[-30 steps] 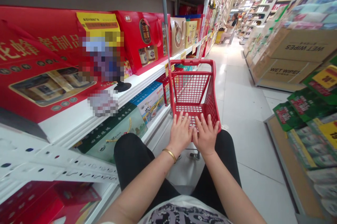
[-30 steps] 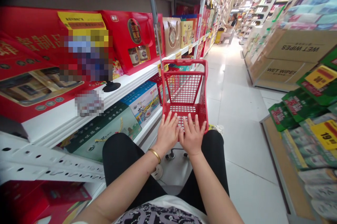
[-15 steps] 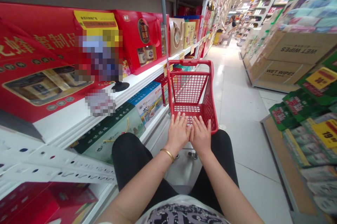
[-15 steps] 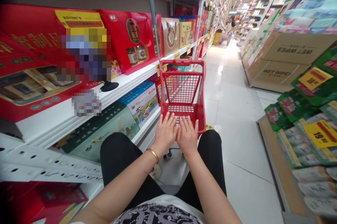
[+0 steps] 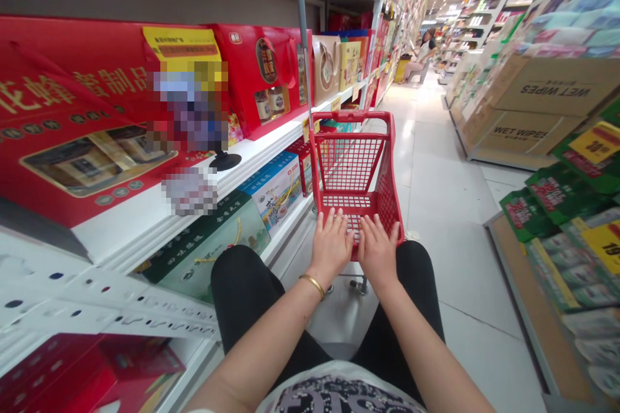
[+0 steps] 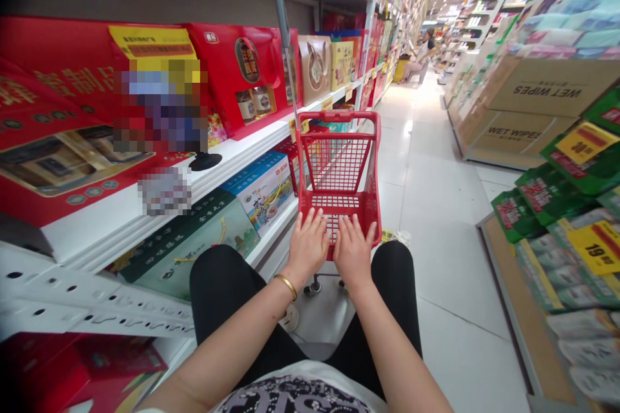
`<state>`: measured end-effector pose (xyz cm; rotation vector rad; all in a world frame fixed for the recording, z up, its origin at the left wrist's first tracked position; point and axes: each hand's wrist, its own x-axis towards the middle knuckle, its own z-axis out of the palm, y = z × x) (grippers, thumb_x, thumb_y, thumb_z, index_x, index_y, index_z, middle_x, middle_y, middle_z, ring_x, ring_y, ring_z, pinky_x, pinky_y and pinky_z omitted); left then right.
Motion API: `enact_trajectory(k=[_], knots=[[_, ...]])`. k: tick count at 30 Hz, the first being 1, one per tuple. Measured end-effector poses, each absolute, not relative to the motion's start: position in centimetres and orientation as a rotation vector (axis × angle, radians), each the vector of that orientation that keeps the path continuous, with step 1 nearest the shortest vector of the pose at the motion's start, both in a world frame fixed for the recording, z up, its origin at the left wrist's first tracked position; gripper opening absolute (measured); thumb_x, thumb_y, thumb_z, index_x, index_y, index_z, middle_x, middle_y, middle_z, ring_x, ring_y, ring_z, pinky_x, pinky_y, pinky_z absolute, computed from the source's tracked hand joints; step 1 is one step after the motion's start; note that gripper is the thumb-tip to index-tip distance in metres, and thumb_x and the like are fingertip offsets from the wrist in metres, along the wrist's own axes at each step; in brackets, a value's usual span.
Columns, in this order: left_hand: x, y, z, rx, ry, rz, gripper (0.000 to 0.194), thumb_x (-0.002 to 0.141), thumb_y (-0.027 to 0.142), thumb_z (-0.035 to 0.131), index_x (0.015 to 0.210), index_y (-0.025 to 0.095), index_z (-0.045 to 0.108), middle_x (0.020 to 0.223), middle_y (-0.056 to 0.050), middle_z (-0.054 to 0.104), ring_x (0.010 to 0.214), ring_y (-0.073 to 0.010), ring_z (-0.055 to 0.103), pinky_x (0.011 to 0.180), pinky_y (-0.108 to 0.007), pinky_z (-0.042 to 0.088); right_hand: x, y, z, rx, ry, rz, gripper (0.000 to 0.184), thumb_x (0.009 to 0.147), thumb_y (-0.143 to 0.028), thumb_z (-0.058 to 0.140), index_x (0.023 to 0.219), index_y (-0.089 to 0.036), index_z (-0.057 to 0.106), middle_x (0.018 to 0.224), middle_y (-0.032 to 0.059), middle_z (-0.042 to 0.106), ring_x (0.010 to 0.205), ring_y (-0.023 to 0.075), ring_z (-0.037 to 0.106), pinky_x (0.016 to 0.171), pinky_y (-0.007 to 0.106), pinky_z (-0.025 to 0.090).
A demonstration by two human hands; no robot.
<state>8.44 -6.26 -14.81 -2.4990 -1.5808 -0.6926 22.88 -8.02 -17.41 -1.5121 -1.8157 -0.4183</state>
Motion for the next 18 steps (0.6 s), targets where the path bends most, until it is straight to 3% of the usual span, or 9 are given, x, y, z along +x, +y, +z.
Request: enact_trajectory(k=[4,11,18], knots=[[7.5,-6.2,-14.8,-2.484,-1.578,-0.679,0.052,0.108,0.037,0.032,0.147,0.013,0.054,0.159,-0.010,0.046,0.155,-0.0267,0.031,0.129,-0.052,0.018,21.7,-8.4,-16.8,-1.442,-1.921,-0.411,0.035,0.101,-0.020,0.047,0.130,-0.015,0.065,0.133,0.0126,0.069,0.135,0.0275,0.058,0.128,0.061,0.012],[7.9,-6.5,-15.2,-2.442,-1.563,-0.719,0.053,0.108,0.042,0.033,0.146,0.014,0.056,0.156,-0.010,0.051,0.153,-0.0263,0.035,0.129,-0.051,0.021,24.9,-8.0,-17.9,-1.455,-1.692,-0.557,0.034,0.100,-0.021,0.047,0.128,-0.016,0.065,0.130,0.0108,0.071,0.131,0.0308,0.060,0.122,0.071,0.012],[7.2,-6.0,-15.5,-2.435,-1.563,-0.734,0.052,0.108,0.042,0.033,0.146,0.014,0.056,0.156,-0.011,0.051,0.152,-0.0267,0.037,0.127,-0.053,0.024,21.9,-7.7,-17.2,-1.325,-1.836,-0.578,0.032,0.098,-0.024,0.053,0.126,-0.021,0.068,0.134,0.0097,0.069,0.133,0.0312,0.059,0.124,0.068,0.013]])
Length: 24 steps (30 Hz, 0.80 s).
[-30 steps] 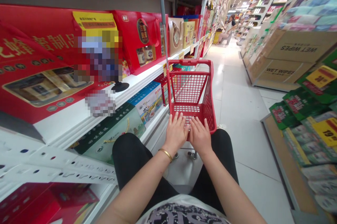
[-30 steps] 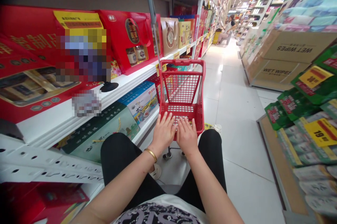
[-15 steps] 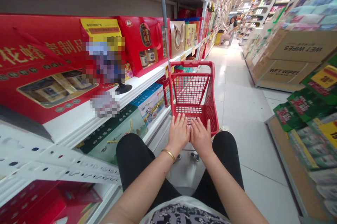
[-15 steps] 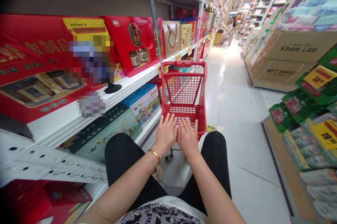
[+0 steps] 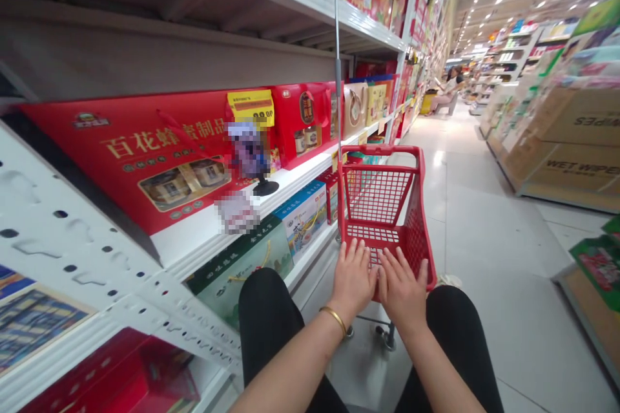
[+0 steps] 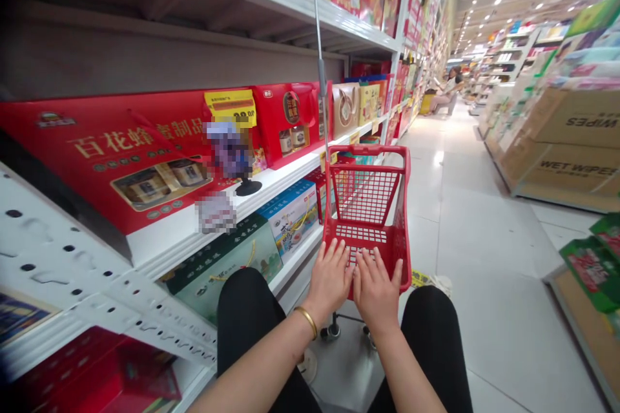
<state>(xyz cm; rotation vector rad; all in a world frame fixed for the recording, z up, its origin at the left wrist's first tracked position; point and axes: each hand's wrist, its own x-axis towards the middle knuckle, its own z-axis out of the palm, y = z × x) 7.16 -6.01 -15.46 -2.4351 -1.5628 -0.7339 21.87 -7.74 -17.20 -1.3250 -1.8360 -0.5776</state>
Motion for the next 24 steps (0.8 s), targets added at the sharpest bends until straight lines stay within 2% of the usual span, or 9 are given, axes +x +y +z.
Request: enact_trajectory(k=[3,7,11,15,19,24], knots=[[6.8,-6.0,-15.4,-2.435,-1.566,-0.772,0.055,0.108,0.046,0.033,0.145,0.013,0.057,0.156,-0.012,0.051,0.152,-0.0271,0.037,0.127,-0.052,0.025,23.7,-8.0,-17.3,-1.348,-1.845,-0.604,0.031,0.096,-0.027,0.056,0.125,-0.025,0.069,0.139,0.0094,0.066,0.136,0.0333,0.055,0.122,0.071,0.013],[7.3,-6.2,-15.3,-2.438,-1.559,-0.766,0.057,0.108,0.048,0.033,0.145,0.013,0.057,0.156,-0.012,0.051,0.153,-0.0272,0.034,0.128,-0.052,0.024,26.1,-7.9,-18.1,-1.431,-1.725,-0.606,0.030,0.098,-0.026,0.052,0.120,-0.022,0.070,0.138,0.0115,0.066,0.137,0.0354,0.054,0.119,0.073,0.018],[7.6,-6.1,-15.4,-2.432,-1.567,-0.714,0.054,0.107,0.046,0.035,0.146,0.015,0.057,0.156,-0.011,0.050,0.152,-0.0271,0.036,0.128,-0.052,0.023,24.0,-7.7,-18.1,-1.339,-1.792,-0.524,0.027,0.098,-0.022,0.050,0.115,-0.018,0.071,0.122,0.0096,0.075,0.123,0.0290,0.066,0.121,0.060,0.029],[6.9,-6.0,-15.5,-2.440,-1.559,-0.697,0.051,0.108,0.042,0.034,0.146,0.017,0.056,0.156,-0.009,0.051,0.151,-0.0261,0.038,0.128,-0.051,0.023,21.5,-7.9,-17.7,-1.237,-1.921,-0.494,0.026,0.099,-0.020,0.051,0.115,-0.016,0.071,0.121,0.0094,0.075,0.115,0.0235,0.070,0.122,0.048,0.034],[6.5,-6.1,-15.3,-2.424,-1.568,-0.702,0.053,0.108,0.045,0.033,0.145,0.015,0.058,0.155,-0.011,0.053,0.151,-0.0259,0.037,0.129,-0.050,0.022,24.1,-8.3,-17.9,-1.293,-1.911,-0.507,0.029,0.100,-0.023,0.050,0.118,-0.018,0.071,0.121,0.0092,0.076,0.112,0.0253,0.071,0.125,0.056,0.025],[7.5,-6.4,-15.2,-2.443,-1.549,-0.742,0.053,0.108,0.048,0.034,0.145,0.018,0.058,0.154,-0.009,0.054,0.151,-0.0268,0.038,0.127,-0.053,0.025,27.5,-8.4,-18.1,-1.369,-1.832,-0.522,0.030,0.101,-0.026,0.046,0.116,-0.018,0.070,0.117,0.0091,0.076,0.115,0.0290,0.070,0.122,0.060,0.027]])
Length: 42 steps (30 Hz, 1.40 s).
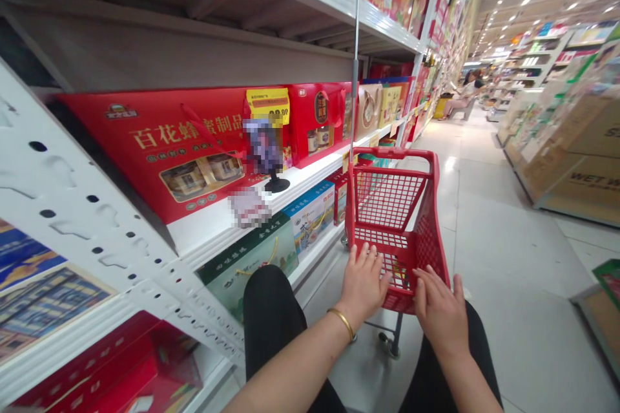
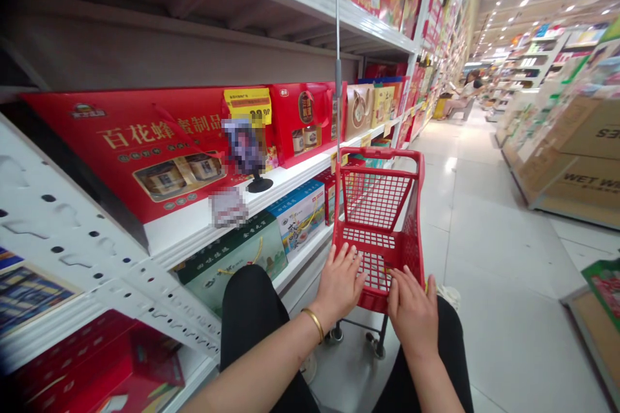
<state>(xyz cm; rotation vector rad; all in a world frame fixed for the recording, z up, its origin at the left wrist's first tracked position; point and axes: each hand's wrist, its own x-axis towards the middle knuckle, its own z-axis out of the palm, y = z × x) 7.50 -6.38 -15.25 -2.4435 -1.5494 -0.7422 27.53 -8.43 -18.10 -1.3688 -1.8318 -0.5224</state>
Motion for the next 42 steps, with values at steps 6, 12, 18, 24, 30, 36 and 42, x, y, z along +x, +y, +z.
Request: enact_trajectory(k=[6,12,18,24,30,36,42], knots=[[7.5,-6.4,-15.3,-2.455,-1.546,-0.717,0.051,0.109,0.044,0.032,0.146,0.018,0.056,0.155,-0.008,0.053,0.151,-0.0256,0.038,0.128,-0.052,0.023,22.8,-7.7,-17.6,-1.345,-1.928,-0.462,0.029,0.101,-0.025,0.046,0.113,-0.016,0.071,0.114,0.0101,0.077,0.115,0.0284,0.070,0.120,0.052,0.032],[6.9,-6.3,-15.4,-2.447,-1.540,-0.667,0.054,0.108,0.047,0.033,0.148,0.018,0.055,0.156,-0.008,0.052,0.152,-0.0256,0.037,0.129,-0.050,0.022,23.9,-7.9,-17.5,-1.360,-1.937,-0.469,0.028,0.100,-0.026,0.046,0.113,-0.017,0.070,0.114,0.0100,0.077,0.111,0.0281,0.071,0.124,0.058,0.021],[8.3,-6.3,-15.8,-2.450,-1.521,-0.732,0.057,0.107,0.049,0.033,0.147,0.016,0.054,0.154,-0.011,0.053,0.151,-0.0280,0.038,0.127,-0.053,0.024,26.7,-7.2,-17.7,-1.447,-1.845,-0.513,0.033,0.101,-0.028,0.042,0.115,-0.017,0.069,0.116,0.0095,0.077,0.119,0.0321,0.067,0.122,0.061,0.022],[7.6,-6.0,-15.7,-2.458,-1.536,-0.729,0.055,0.108,0.046,0.033,0.145,0.014,0.056,0.154,-0.011,0.054,0.150,-0.0271,0.039,0.128,-0.051,0.022,23.7,-6.8,-17.3,-1.447,-1.994,-0.444,0.031,0.100,-0.025,0.045,0.111,-0.015,0.072,0.115,0.0108,0.077,0.117,0.0280,0.068,0.123,0.053,0.025],[6.8,-6.4,-15.6,-2.460,-1.523,-0.741,0.059,0.107,0.052,0.034,0.145,0.012,0.056,0.153,-0.012,0.054,0.151,-0.0275,0.038,0.128,-0.051,0.021,25.8,-7.9,-17.2,-1.452,-1.930,-0.511,0.033,0.101,-0.028,0.044,0.119,-0.018,0.070,0.122,0.0091,0.075,0.128,0.0308,0.062,0.124,0.066,0.008],[7.3,-6.4,-16.0,-2.433,-1.539,-0.744,0.059,0.106,0.053,0.035,0.147,0.014,0.055,0.153,-0.011,0.055,0.152,-0.0271,0.036,0.128,-0.051,0.020,23.7,-7.8,-17.1,-1.496,-1.886,-0.579,0.036,0.101,-0.030,0.044,0.126,-0.018,0.068,0.134,0.0103,0.069,0.138,0.0353,0.051,0.121,0.069,0.013],[6.2,-6.1,-15.7,-2.445,-1.515,-0.730,0.059,0.107,0.052,0.035,0.146,0.013,0.055,0.153,-0.012,0.054,0.151,-0.0277,0.037,0.128,-0.051,0.021,22.4,-7.9,-16.9,-1.468,-1.956,-0.561,0.040,0.101,-0.030,0.045,0.135,-0.018,0.063,0.142,0.0107,0.064,0.140,0.0337,0.050,0.123,0.068,0.011]])
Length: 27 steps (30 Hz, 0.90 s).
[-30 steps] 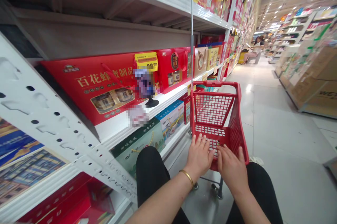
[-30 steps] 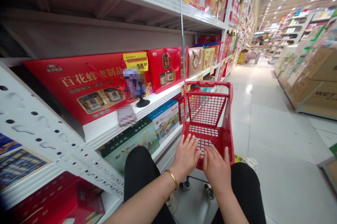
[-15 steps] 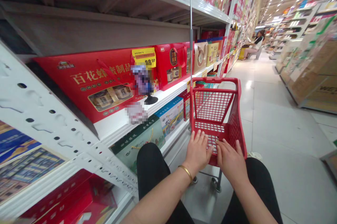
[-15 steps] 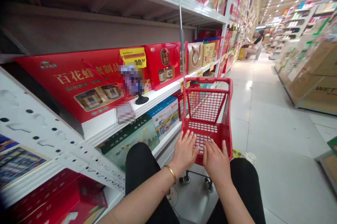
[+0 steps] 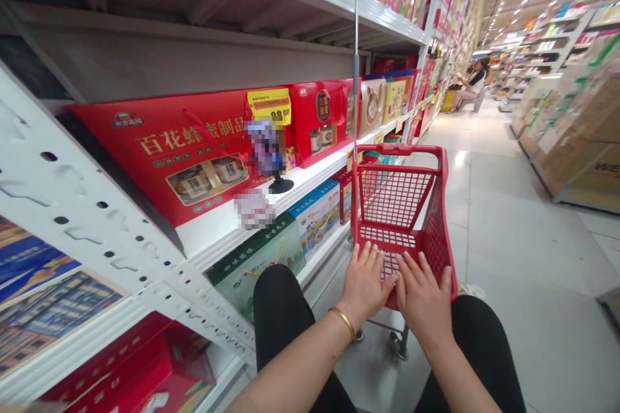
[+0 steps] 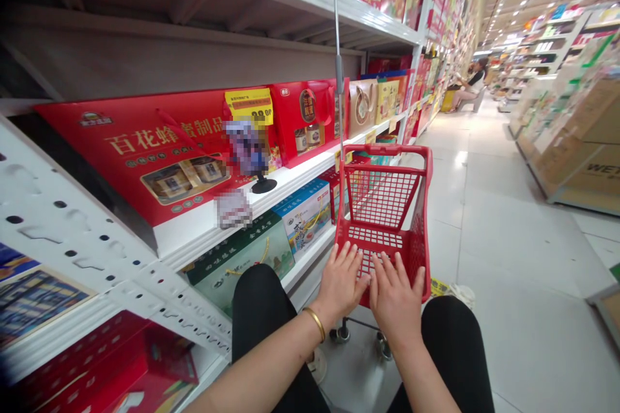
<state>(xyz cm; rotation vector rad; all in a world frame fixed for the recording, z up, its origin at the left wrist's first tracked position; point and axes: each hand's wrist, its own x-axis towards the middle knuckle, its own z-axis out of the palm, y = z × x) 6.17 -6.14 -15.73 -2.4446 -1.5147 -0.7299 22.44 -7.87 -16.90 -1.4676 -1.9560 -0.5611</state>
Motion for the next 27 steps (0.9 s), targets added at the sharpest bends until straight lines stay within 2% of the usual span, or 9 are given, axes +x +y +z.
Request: enact_trajectory(k=[6,9,14,22,27], knots=[[7.0,-6.3,-15.9,-2.452,-1.527,-0.748,0.059,0.106,0.053,0.037,0.147,0.015,0.054,0.155,-0.010,0.053,0.153,-0.0273,0.033,0.129,-0.051,0.021,25.1,-8.0,-17.4,-1.573,-1.804,-0.576,0.048,0.101,-0.033,0.048,0.146,-0.018,0.054,0.152,0.0166,0.054,0.146,0.0379,0.042,0.120,0.071,0.015],[7.3,-6.2,-15.9,-2.458,-1.542,-0.753,0.058,0.107,0.052,0.035,0.148,0.016,0.054,0.157,-0.010,0.051,0.154,-0.0265,0.031,0.129,-0.051,0.021,23.8,-7.9,-17.2,-1.557,-1.825,-0.545,0.052,0.100,-0.033,0.049,0.150,-0.018,0.050,0.155,0.0161,0.050,0.149,0.0376,0.038,0.121,0.069,0.018],[6.3,-6.0,-15.2,-2.479,-1.550,-0.746,0.056,0.108,0.049,0.032,0.149,0.016,0.052,0.160,-0.010,0.046,0.156,-0.0256,0.027,0.129,-0.051,0.020,21.6,-7.9,-16.9,-1.489,-1.907,-0.504,0.047,0.100,-0.028,0.048,0.146,-0.022,0.055,0.150,0.0095,0.057,0.147,0.0311,0.043,0.125,0.064,0.013],[6.4,-6.1,-14.9,-2.489,-1.544,-0.779,0.055,0.108,0.046,0.032,0.149,0.015,0.053,0.160,-0.010,0.046,0.156,-0.0267,0.026,0.129,-0.052,0.019,25.8,-8.3,-17.6,-1.579,-1.838,-0.564,0.044,0.101,-0.026,0.044,0.143,-0.019,0.057,0.146,0.0105,0.060,0.144,0.0306,0.046,0.125,0.064,0.014],[6.4,-6.1,-14.8,-2.473,-1.571,-0.740,0.053,0.109,0.046,0.032,0.149,0.018,0.054,0.160,-0.008,0.046,0.156,-0.0273,0.026,0.129,-0.053,0.019,22.7,-8.2,-16.5,-1.525,-1.913,-0.500,0.039,0.101,-0.029,0.048,0.136,-0.020,0.064,0.142,0.0101,0.064,0.142,0.0310,0.049,0.125,0.062,0.015]])
